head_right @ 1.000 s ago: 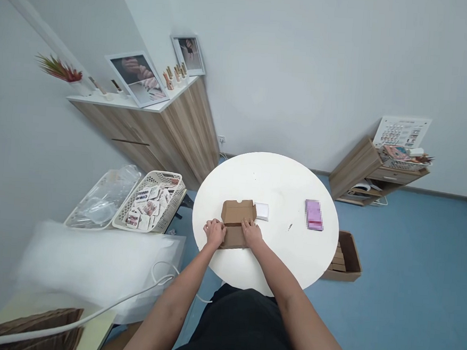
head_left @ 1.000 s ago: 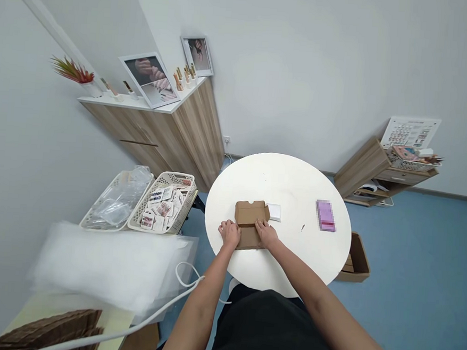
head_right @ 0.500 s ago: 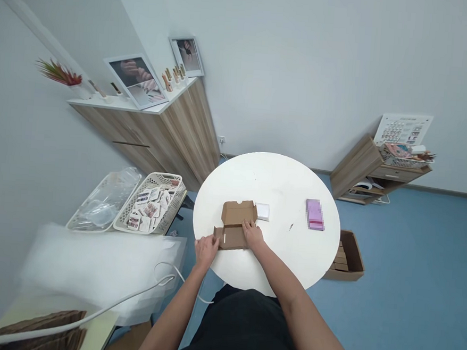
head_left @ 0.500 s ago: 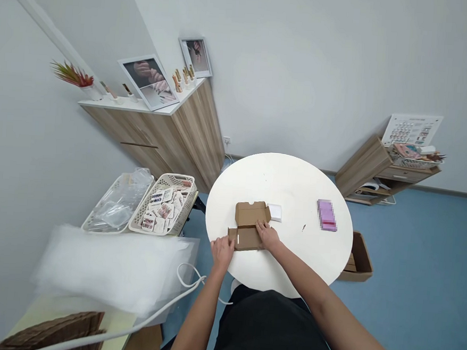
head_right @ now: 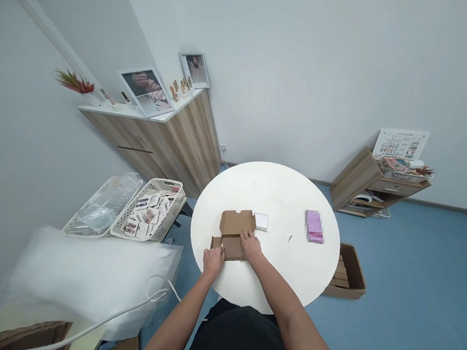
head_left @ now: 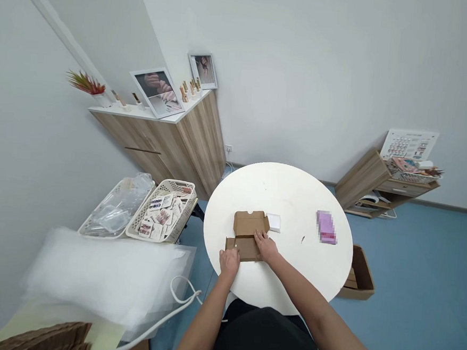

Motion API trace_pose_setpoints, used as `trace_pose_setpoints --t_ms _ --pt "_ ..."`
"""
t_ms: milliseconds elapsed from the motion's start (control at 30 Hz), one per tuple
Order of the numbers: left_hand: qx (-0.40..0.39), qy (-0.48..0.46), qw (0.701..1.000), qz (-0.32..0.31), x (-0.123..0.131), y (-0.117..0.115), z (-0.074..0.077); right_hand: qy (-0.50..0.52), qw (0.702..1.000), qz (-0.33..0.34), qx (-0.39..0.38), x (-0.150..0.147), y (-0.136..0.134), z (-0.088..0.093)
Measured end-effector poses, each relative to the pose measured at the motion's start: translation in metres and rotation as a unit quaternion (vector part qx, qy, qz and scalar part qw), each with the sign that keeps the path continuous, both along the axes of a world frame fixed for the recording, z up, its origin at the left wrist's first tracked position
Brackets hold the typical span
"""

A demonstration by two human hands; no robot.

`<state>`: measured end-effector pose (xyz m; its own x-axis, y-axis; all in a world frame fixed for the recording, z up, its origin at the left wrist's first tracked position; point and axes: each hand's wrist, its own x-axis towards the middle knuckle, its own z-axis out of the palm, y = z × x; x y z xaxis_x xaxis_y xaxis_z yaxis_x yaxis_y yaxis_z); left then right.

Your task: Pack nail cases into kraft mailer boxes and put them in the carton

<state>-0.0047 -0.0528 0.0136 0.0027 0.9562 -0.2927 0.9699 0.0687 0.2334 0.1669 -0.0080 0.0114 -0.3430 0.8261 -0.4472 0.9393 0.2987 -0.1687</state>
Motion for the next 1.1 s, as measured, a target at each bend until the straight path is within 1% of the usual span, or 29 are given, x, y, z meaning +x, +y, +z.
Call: trace_pose_setpoints --t_ms 100,167,200,233,300,333,367,433,500,567,633,733,833,967,1033,1100 --pt "0.005 -0.006 1.000 0.007 -0.005 -0.004 -0.003 -0.005 1.000 -0.001 -0.005 -0.001 0.001 0.000" --pt "0.035 -0.036 0.998 0.026 -0.012 -0.009 -0.005 -0.007 1.000 -0.004 -0.010 -0.001 0.001 0.000" --pt "0.064 -0.060 0.995 0.053 -0.015 -0.011 -0.007 -0.006 1.000 -0.005 -0.011 -0.001 0.001 0.000" --pt "0.097 -0.087 0.987 0.093 -0.019 -0.013 -0.008 -0.005 1.000 -0.006 -0.011 -0.001 0.001 0.000" --pt "0.139 -0.150 0.958 0.201 -0.028 -0.016 -0.011 -0.001 1.000 -0.006 -0.010 0.000 0.001 0.000" --pt "0.133 -0.182 0.942 0.249 -0.032 -0.016 -0.013 0.001 1.000 -0.005 -0.010 0.000 0.001 -0.001" --pt "0.114 -0.213 0.928 0.284 -0.035 -0.016 -0.015 0.002 1.000 -0.005 -0.010 0.000 0.002 -0.001" --pt "0.064 -0.264 0.910 0.314 -0.041 -0.013 -0.018 0.003 1.000 -0.004 -0.012 0.001 0.002 -0.002" --pt "0.033 -0.286 0.903 0.320 -0.045 -0.009 -0.021 0.001 1.000 -0.004 -0.010 0.002 0.002 -0.004" --pt "0.017 -0.296 0.897 0.328 -0.047 -0.006 -0.022 0.004 1.000 -0.005 -0.009 0.002 0.002 -0.004" --pt "0.002 -0.313 0.891 0.328 -0.046 -0.003 -0.020 0.011 1.000 -0.008 -0.012 0.003 0.002 -0.005" --pt "-0.013 -0.333 0.892 0.306 -0.038 -0.002 -0.014 0.019 1.000 -0.011 -0.017 0.003 0.001 -0.004" --pt "-0.016 -0.323 0.905 0.276 -0.025 -0.002 -0.007 0.020 1.000 -0.010 -0.013 0.003 0.001 -0.002" --pt "-0.004 -0.277 0.929 0.246 -0.003 0.000 0.004 0.023 1.000 -0.013 -0.010 0.003 0.000 -0.001" --pt "0.001 -0.230 0.948 0.221 0.007 0.002 0.009 0.023 1.000 -0.014 -0.008 0.003 0.000 -0.001" --pt "0.006 -0.168 0.970 0.178 0.016 0.004 0.013 0.023 1.000 -0.010 -0.005 0.004 0.000 -0.002"
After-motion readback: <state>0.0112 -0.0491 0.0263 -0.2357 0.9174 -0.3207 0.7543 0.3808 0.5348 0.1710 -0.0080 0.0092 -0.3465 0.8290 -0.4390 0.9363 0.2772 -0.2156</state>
